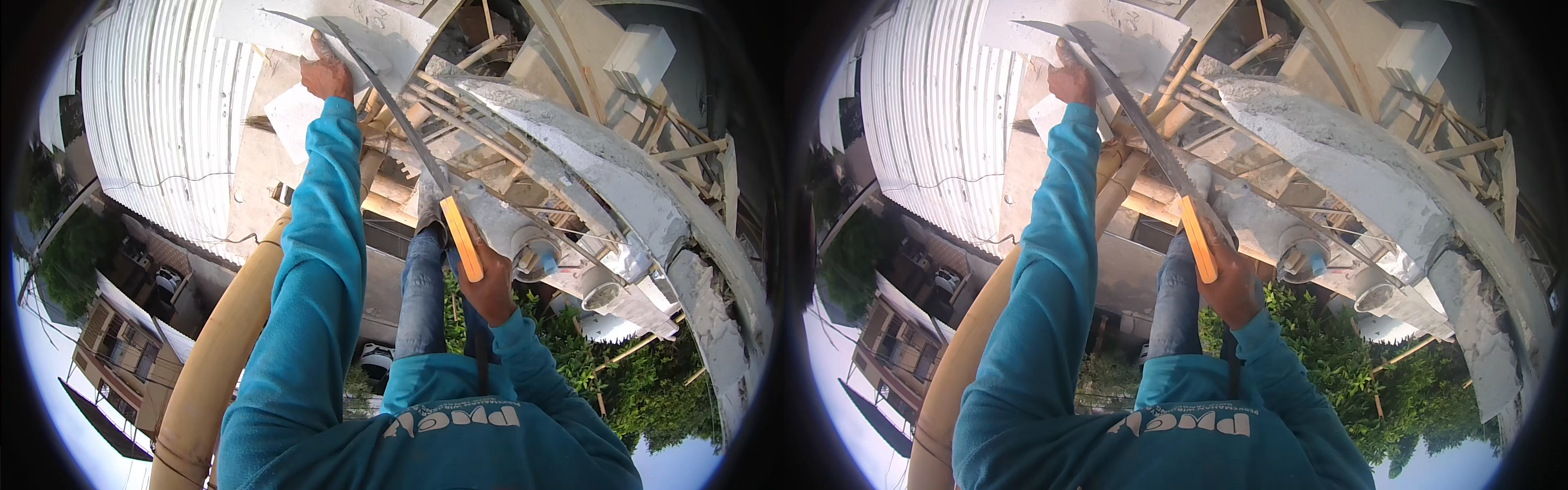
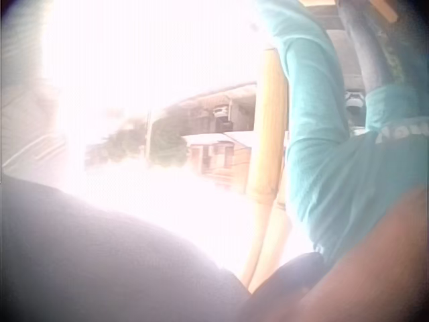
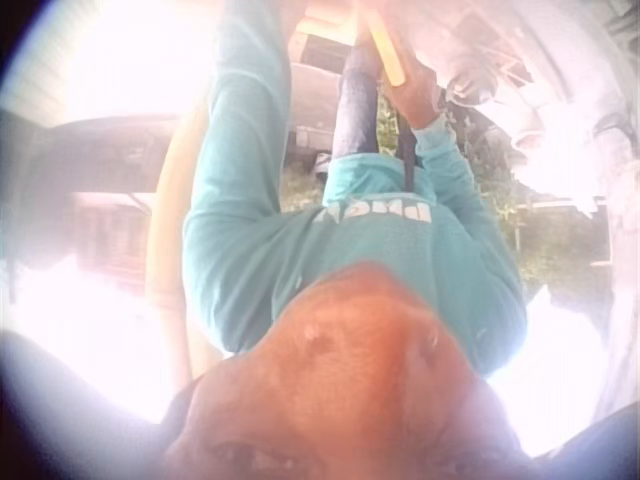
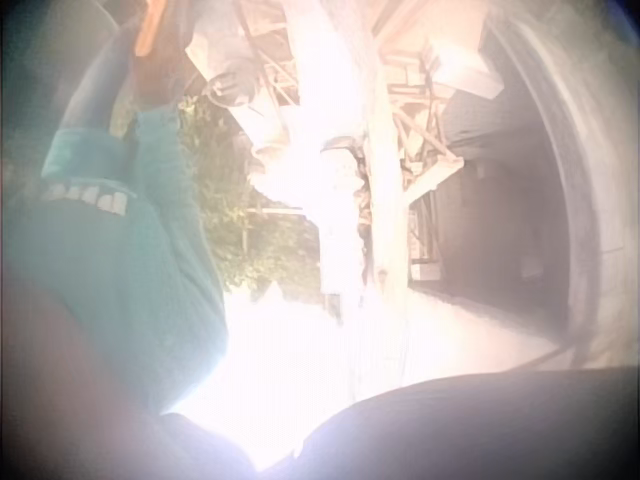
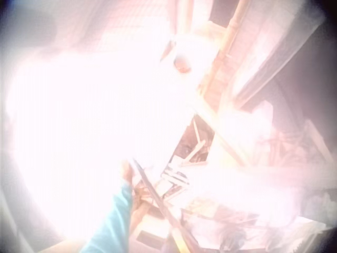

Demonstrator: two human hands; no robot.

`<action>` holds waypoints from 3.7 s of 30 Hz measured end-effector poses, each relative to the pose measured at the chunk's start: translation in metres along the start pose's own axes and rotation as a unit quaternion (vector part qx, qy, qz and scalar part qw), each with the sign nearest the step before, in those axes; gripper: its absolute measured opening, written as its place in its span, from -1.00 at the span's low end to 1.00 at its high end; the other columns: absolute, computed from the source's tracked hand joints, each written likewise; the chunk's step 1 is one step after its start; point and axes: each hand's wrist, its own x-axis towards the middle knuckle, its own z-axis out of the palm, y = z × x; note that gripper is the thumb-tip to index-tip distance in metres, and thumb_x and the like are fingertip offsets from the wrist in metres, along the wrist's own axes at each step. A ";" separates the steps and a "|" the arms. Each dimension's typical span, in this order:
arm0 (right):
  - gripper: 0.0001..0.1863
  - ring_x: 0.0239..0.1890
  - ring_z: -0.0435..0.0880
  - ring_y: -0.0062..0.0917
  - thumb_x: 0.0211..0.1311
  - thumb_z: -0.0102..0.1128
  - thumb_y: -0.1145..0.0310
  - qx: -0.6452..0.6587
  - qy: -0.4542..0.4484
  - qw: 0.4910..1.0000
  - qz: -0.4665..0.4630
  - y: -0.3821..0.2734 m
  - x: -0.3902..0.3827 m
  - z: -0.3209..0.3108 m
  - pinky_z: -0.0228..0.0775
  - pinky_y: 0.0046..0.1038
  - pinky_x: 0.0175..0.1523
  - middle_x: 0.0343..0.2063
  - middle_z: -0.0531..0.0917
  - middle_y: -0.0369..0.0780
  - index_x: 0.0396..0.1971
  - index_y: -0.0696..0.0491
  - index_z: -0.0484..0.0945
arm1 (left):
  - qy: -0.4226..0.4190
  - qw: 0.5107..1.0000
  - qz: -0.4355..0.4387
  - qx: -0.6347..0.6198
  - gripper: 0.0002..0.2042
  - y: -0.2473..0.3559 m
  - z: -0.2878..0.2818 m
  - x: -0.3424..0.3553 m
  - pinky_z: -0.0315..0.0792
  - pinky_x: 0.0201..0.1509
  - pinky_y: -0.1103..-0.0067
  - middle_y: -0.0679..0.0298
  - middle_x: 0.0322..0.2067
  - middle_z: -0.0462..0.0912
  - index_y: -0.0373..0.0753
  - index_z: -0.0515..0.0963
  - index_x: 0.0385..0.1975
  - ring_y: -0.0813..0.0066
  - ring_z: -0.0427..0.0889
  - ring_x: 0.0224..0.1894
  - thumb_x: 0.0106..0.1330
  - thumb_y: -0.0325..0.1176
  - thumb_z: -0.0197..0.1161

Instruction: The person applies cement to a wall using a notched trowel and trowel, then cuts a white tile with a utility knife and places it onto the cemented area. The person repeats the process of applying cement and placing tiles.

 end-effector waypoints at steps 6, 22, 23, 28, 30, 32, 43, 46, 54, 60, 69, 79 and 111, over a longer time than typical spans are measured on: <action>-0.43 -0.32 0.67 -0.03 -0.01 0.25 0.53 -0.085 -0.023 0.996 -0.001 -0.010 0.091 0.036 0.53 -0.17 -0.25 -0.40 0.65 0.07 0.13 0.08 0.50 | -0.015 1.000 0.014 0.008 -0.01 0.000 0.002 -0.006 0.37 0.20 0.22 -0.39 -0.10 0.56 -0.74 0.36 0.07 -0.28 0.55 0.02 0.29 0.39 -0.07; -0.41 -0.30 0.65 0.00 0.05 0.26 0.49 -0.095 -0.032 0.995 -0.011 -0.004 0.123 0.042 0.52 -0.16 -0.27 -0.38 0.65 0.06 0.18 -0.01 0.47 | 0.031 0.998 0.050 0.010 0.00 0.000 0.004 -0.001 0.42 0.13 0.24 -0.44 -0.15 0.56 -0.77 0.38 0.01 -0.26 0.57 -0.02 0.27 0.41 -0.04; -0.42 -0.30 0.64 0.01 0.05 0.26 0.48 -0.085 -0.024 0.996 -0.015 0.004 0.109 0.043 0.52 -0.15 -0.26 -0.37 0.65 0.07 0.17 0.00 0.47 | -0.005 0.999 0.013 0.050 -0.01 0.001 -0.002 -0.005 0.43 0.12 0.24 -0.41 -0.17 0.58 -0.77 0.40 0.00 -0.25 0.58 -0.04 0.28 0.40 -0.06; -0.38 -0.06 0.67 -0.09 -0.03 0.30 0.58 -0.045 -0.020 0.998 -0.024 0.014 -0.004 -0.012 0.54 -0.23 0.05 -0.12 0.66 0.01 0.15 0.09 0.49 | 0.054 0.998 0.022 0.015 -0.05 0.001 -0.011 -0.007 0.46 0.03 0.20 -0.34 -0.29 0.62 -0.71 0.51 -0.22 -0.25 0.61 -0.15 0.27 0.42 -0.07; -0.41 -0.15 0.69 -0.07 0.00 0.27 0.56 -0.061 0.000 0.997 -0.049 0.021 0.011 -0.002 0.56 -0.21 -0.02 -0.23 0.70 -0.01 0.15 0.07 0.49 | 0.055 0.998 0.041 0.004 -0.06 0.002 -0.004 -0.011 0.46 0.01 0.19 -0.33 -0.32 0.62 -0.68 0.55 -0.29 -0.25 0.61 -0.16 0.27 0.42 -0.07; -0.39 -0.26 0.70 -0.06 -0.01 0.29 0.49 -0.106 -0.043 0.993 0.026 0.010 0.095 0.034 0.57 -0.17 -0.13 -0.37 0.71 -0.03 0.16 0.04 0.49 | 0.050 0.997 0.056 0.002 -0.07 0.005 0.006 -0.005 0.46 0.01 0.19 -0.34 -0.31 0.62 -0.69 0.54 -0.28 -0.25 0.61 -0.14 0.28 0.41 -0.07; -0.40 -0.24 0.69 -0.04 0.06 0.19 0.62 -0.027 -0.008 0.999 -0.021 0.025 0.017 0.000 0.58 -0.27 -0.20 -0.26 0.66 0.09 0.20 0.04 0.46 | 0.018 1.000 -0.011 -0.003 -0.03 0.018 -0.011 -0.016 0.48 0.01 0.20 -0.34 -0.32 0.63 -0.76 0.47 -0.15 -0.23 0.63 -0.18 0.26 0.40 0.00; -0.61 -0.34 0.65 -0.01 -0.03 0.29 0.43 -0.103 -0.020 0.994 -0.003 0.018 0.125 0.047 0.52 -0.17 -0.28 -0.46 0.64 0.09 -0.11 0.13 0.60 | 0.039 0.998 0.046 0.032 -0.08 0.014 0.002 -0.009 0.48 -0.01 0.19 -0.37 -0.32 0.61 -0.72 0.53 -0.25 -0.28 0.62 -0.20 0.28 0.37 -0.01; -0.30 -0.12 0.65 -0.04 0.01 0.25 0.55 -0.017 -0.037 0.999 -0.028 0.030 0.006 -0.013 0.54 -0.23 -0.06 -0.12 0.62 0.11 0.27 0.06 0.37 | 0.043 0.998 -0.006 0.038 -0.11 0.010 -0.009 -0.010 0.46 -0.02 0.16 -0.32 -0.39 0.62 -0.66 0.53 -0.36 -0.25 0.62 -0.24 0.29 0.38 -0.04; -0.48 -0.30 0.67 -0.04 -0.01 0.27 0.48 -0.091 -0.043 0.995 0.007 0.019 0.136 0.043 0.53 -0.17 -0.21 -0.39 0.66 0.05 0.07 0.03 0.55 | 0.082 0.992 0.067 0.061 -0.05 0.011 0.011 0.010 0.47 -0.10 0.14 -0.30 -0.43 0.62 -0.62 0.58 -0.54 -0.20 0.63 -0.26 0.26 0.45 -0.13; -0.42 -0.23 0.68 -0.04 0.07 0.23 0.49 -0.014 -0.016 0.999 -0.028 0.032 0.010 -0.016 0.56 -0.16 -0.12 -0.27 0.67 0.06 0.19 0.00 0.47 | 0.053 0.997 0.017 0.044 -0.13 0.007 -0.012 -0.009 0.46 -0.06 0.17 -0.30 -0.42 0.62 -0.65 0.55 -0.46 -0.21 0.63 -0.29 0.32 0.35 -0.03; -0.38 -0.15 0.68 -0.06 0.00 0.26 0.53 -0.041 -0.052 0.998 0.013 0.039 0.070 0.025 0.55 -0.22 -0.03 -0.18 0.66 0.07 0.18 0.07 0.47 | 0.051 0.998 -0.011 0.037 -0.14 0.023 -0.005 -0.001 0.49 -0.14 0.18 -0.28 -0.50 0.60 -0.64 0.52 -0.54 -0.17 0.63 -0.38 0.29 0.35 0.02; -0.43 -0.35 0.67 -0.02 0.06 0.19 0.54 0.043 -0.002 0.995 -0.085 0.072 0.054 0.005 0.54 -0.29 -0.27 -0.45 0.64 0.10 0.17 0.11 0.47 | 0.164 0.968 0.026 0.190 -0.36 0.009 0.023 0.017 0.52 -0.08 0.20 -0.25 -0.42 0.63 -0.53 0.58 -0.52 -0.20 0.64 -0.24 0.28 0.14 0.19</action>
